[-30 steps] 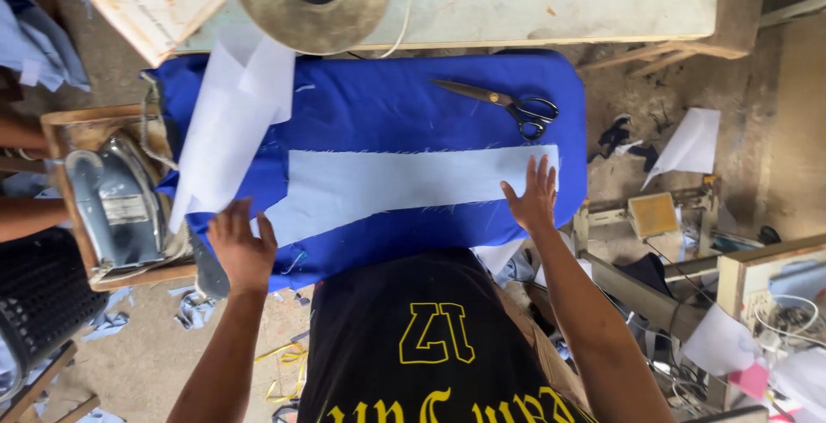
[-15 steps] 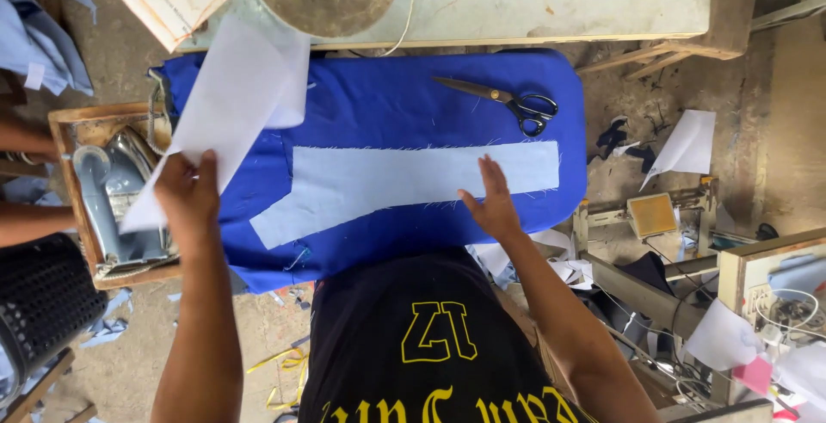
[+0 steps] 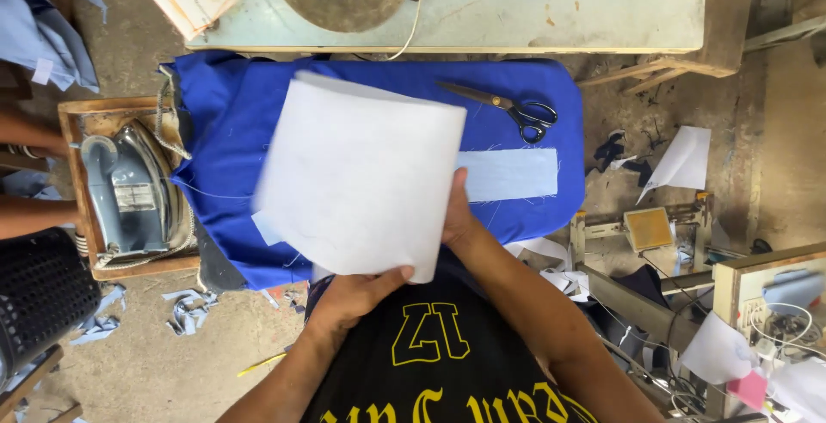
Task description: The person places a light blue fabric piece on a white paper pattern, smooths it, and cuts the paper along the fabric edge using scissors. They then move to an ironing board, place the cut fabric and paper on a blue cover, and iron the fabric with a steam iron.
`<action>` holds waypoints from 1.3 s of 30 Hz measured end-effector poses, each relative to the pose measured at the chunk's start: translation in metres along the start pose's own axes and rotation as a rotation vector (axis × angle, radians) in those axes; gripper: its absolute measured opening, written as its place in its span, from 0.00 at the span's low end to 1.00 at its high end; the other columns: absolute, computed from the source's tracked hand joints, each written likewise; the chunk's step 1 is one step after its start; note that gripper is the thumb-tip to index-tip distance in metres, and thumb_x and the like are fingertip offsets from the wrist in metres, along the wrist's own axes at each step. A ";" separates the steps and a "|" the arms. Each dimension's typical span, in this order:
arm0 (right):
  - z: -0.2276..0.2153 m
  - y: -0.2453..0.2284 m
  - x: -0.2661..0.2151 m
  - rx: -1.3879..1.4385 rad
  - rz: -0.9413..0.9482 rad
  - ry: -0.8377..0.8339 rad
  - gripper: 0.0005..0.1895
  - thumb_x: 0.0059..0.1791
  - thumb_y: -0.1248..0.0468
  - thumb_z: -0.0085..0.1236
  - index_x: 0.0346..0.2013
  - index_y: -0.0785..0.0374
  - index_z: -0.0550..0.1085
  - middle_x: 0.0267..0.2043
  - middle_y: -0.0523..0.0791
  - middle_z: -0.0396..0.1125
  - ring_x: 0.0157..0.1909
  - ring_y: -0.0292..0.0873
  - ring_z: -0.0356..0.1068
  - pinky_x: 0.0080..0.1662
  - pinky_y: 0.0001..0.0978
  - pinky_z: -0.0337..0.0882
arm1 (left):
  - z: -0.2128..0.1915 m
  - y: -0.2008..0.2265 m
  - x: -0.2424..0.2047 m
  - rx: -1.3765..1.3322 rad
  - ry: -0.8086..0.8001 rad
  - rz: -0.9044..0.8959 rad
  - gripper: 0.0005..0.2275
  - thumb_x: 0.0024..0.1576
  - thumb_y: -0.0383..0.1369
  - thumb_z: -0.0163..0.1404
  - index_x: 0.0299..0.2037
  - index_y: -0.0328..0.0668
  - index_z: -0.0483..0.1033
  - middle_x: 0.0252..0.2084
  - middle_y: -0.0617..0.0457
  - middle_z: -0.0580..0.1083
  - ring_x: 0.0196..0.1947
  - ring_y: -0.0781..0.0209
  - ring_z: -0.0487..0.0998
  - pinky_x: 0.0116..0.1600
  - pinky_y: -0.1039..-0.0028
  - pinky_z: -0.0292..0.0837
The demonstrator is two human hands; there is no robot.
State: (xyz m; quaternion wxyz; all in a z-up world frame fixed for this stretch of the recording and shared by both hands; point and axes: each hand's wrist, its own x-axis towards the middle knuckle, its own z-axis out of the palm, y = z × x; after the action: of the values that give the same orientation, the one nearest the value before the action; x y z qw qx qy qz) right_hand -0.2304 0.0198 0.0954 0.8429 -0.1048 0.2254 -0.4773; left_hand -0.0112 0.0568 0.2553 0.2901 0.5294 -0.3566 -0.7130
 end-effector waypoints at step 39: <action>-0.020 -0.082 -0.074 -0.168 -0.307 0.388 0.40 0.47 0.62 0.71 0.70 0.64 0.64 0.66 0.52 0.69 0.67 0.54 0.70 0.66 0.54 0.73 | -0.169 0.023 0.031 -0.339 0.561 0.498 0.24 0.65 0.25 0.53 0.71 0.52 0.67 0.72 0.53 0.71 0.75 0.49 0.74 0.77 0.59 0.80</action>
State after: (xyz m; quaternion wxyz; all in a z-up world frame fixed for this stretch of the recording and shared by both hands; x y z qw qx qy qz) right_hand -0.3351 0.0410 0.1305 0.6897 -0.1140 0.4032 -0.5905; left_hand 0.1440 -0.0153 0.2258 0.6230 0.5456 -0.2584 -0.4974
